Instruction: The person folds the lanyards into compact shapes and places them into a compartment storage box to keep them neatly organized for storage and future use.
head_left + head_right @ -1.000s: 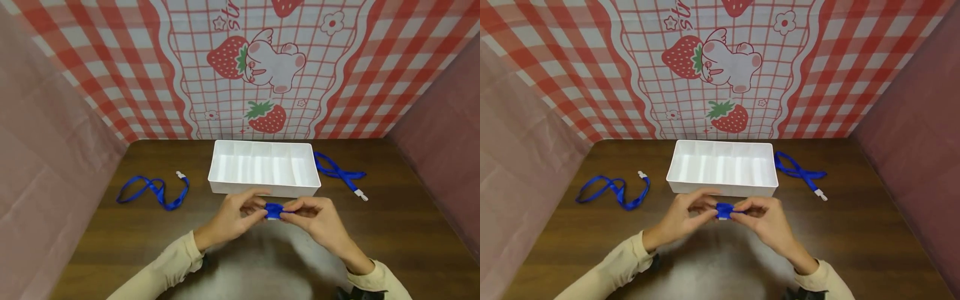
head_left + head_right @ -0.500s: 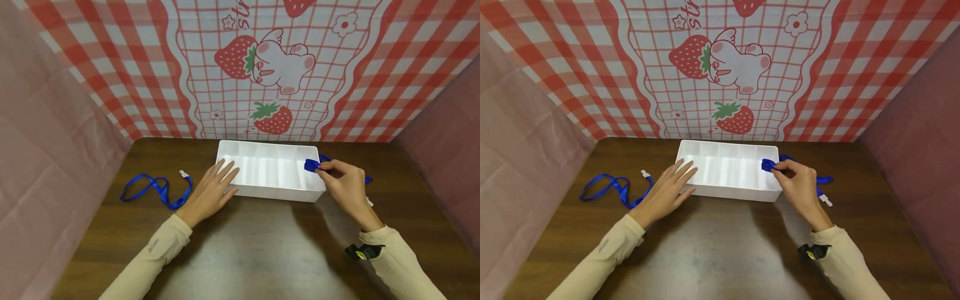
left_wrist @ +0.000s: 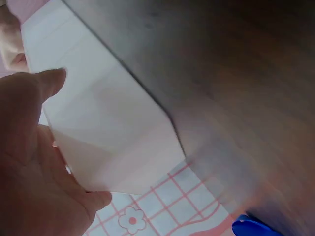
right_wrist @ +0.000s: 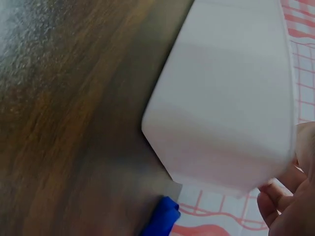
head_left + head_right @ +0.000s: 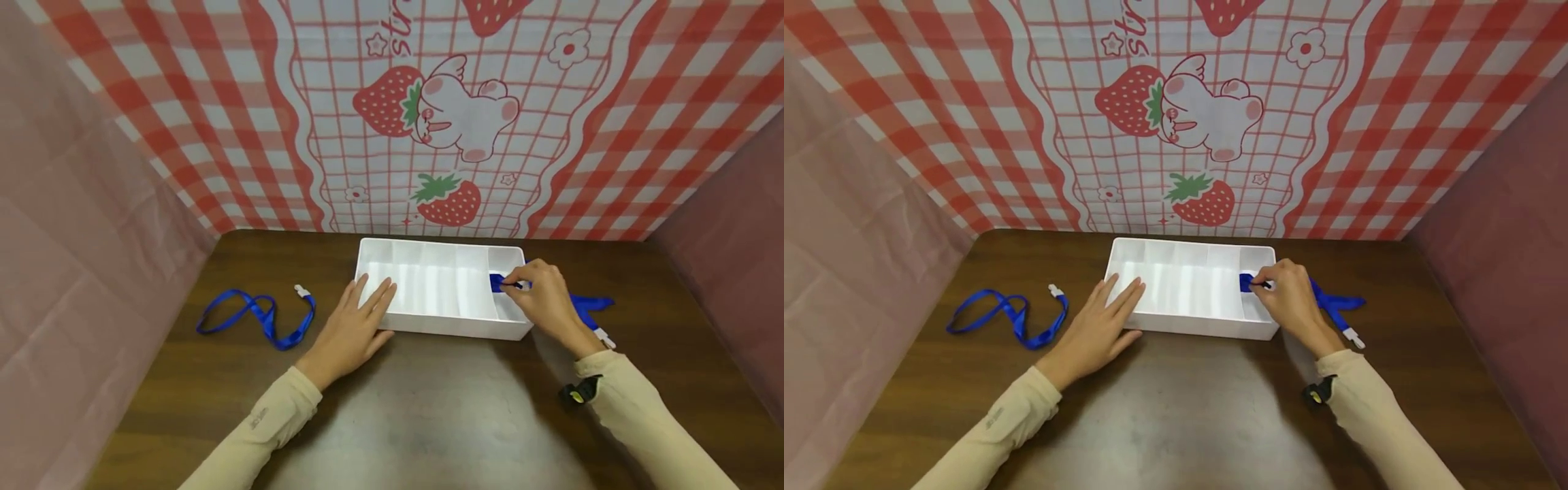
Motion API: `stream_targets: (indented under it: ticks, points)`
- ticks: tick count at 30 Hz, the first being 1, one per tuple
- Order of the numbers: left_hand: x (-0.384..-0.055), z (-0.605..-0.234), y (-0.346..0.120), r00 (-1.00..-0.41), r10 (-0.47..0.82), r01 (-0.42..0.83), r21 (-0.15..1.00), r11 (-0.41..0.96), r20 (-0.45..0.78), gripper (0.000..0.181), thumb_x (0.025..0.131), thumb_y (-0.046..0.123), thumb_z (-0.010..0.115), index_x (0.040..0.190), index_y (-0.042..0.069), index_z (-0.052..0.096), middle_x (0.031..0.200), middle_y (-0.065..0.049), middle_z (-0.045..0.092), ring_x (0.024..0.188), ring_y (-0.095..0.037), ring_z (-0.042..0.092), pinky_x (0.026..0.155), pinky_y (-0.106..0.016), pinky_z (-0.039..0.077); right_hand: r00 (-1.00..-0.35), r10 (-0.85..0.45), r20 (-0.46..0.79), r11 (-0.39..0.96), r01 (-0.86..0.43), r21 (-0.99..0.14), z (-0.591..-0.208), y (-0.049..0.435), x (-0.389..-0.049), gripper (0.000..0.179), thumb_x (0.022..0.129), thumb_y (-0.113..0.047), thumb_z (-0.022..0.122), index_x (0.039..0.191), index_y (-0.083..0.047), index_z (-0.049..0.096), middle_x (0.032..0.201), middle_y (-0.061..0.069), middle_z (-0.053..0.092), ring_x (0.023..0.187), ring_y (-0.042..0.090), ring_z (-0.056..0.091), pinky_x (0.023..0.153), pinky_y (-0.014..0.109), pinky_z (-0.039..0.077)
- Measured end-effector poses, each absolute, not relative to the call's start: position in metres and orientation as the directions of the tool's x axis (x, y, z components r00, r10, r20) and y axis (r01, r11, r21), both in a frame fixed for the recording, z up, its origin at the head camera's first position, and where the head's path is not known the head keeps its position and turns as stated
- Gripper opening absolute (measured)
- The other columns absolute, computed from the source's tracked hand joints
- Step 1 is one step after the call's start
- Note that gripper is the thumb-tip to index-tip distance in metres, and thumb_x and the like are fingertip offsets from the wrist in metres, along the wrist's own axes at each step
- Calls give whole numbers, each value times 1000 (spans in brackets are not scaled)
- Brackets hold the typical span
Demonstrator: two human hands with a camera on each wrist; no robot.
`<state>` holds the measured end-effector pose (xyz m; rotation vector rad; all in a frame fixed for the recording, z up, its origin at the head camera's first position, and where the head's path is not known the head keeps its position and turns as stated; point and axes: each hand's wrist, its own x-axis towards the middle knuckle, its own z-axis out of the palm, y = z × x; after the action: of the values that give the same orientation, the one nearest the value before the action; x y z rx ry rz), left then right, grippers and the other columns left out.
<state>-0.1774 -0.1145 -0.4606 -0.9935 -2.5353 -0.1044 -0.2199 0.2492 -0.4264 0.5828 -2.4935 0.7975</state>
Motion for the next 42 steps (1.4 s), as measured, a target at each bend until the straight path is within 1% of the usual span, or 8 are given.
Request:
stream_targets:
  ticks: [9, 14, 16, 21, 25, 32, 36, 42]
  points:
    - [-170, -452, -105, -686, 647, 657, -98, 747, 332, 88, 90, 45, 72, 156, 5, 28, 158, -13, 35, 143, -42, 32, 117, -55, 23, -806, -390, 445, 779, -547, -307, -435, 248, -226, 16, 67, 5, 78, 67, -10, 73, 69, 2, 71, 76, 27, 62, 89, 55, 40]
    - [-170, -450, -103, -702, 647, 650, -104, 753, 299, 89, 90, 46, 71, 157, 6, 26, 158, -13, 34, 144, -39, 32, 118, -53, 22, -842, -464, 276, 840, -517, -164, -428, 250, -225, 13, 69, -2, 77, 66, -14, 73, 68, -2, 69, 85, 31, 61, 105, 60, 30]
    - [-169, -451, -102, -707, 645, 648, -100, 755, 292, 90, 90, 46, 71, 157, 7, 25, 158, -13, 34, 144, -38, 31, 119, -53, 21, -864, -472, 178, 858, -496, -135, -421, 250, -221, 7, 69, -8, 80, 74, -12, 77, 75, 2, 72, 96, 36, 60, 110, 63, 23]
    - [-170, -452, -102, -711, 640, 649, -80, 757, 291, 91, 89, 45, 72, 157, 7, 25, 157, -14, 35, 144, -37, 31, 119, -53, 20, -889, -454, 59, 876, -457, -156, -400, 252, -207, 30, 71, -19, 87, 97, -7, 79, 107, 20, 72, 120, 45, 52, 112, 68, 14]
    - [-169, -452, -105, -718, 627, 640, -68, 766, 301, 91, 88, 43, 74, 157, 7, 26, 156, -15, 38, 143, -37, 33, 119, -53, 20, -867, -485, 112, 842, -498, -208, -390, 254, -195, 27, 76, -14, 84, 100, -3, 77, 118, 30, 65, 121, 48, 50, 110, 69, 19]
    - [-168, -450, -107, -721, 621, 638, -57, 768, 306, 91, 88, 41, 75, 156, 6, 27, 153, -17, 40, 142, -37, 35, 118, -54, 21, -815, -445, 371, 774, -558, -298, -381, 268, -173, 24, 75, 2, 81, 98, 1, 76, 107, 27, 68, 107, 46, 58, 91, 62, 45]
    - [-169, -450, -108, -728, 613, 631, -50, 774, 307, 87, 89, 40, 74, 156, 6, 28, 153, -18, 41, 141, -38, 36, 118, -54, 22, -816, -358, 454, 786, -526, -325, -373, 282, -163, 29, 75, 2, 82, 102, -1, 74, 109, 23, 68, 106, 43, 59, 88, 61, 45]
    - [-173, -449, -109, -733, 615, 626, -64, 777, 292, 85, 92, 39, 71, 156, 7, 27, 151, -18, 42, 140, -37, 37, 119, -53, 21, -874, -216, 435, 828, -400, -393, -366, 306, -159, 26, 82, 0, 78, 108, -1, 73, 109, 20, 70, 105, 43, 60, 87, 62, 44]
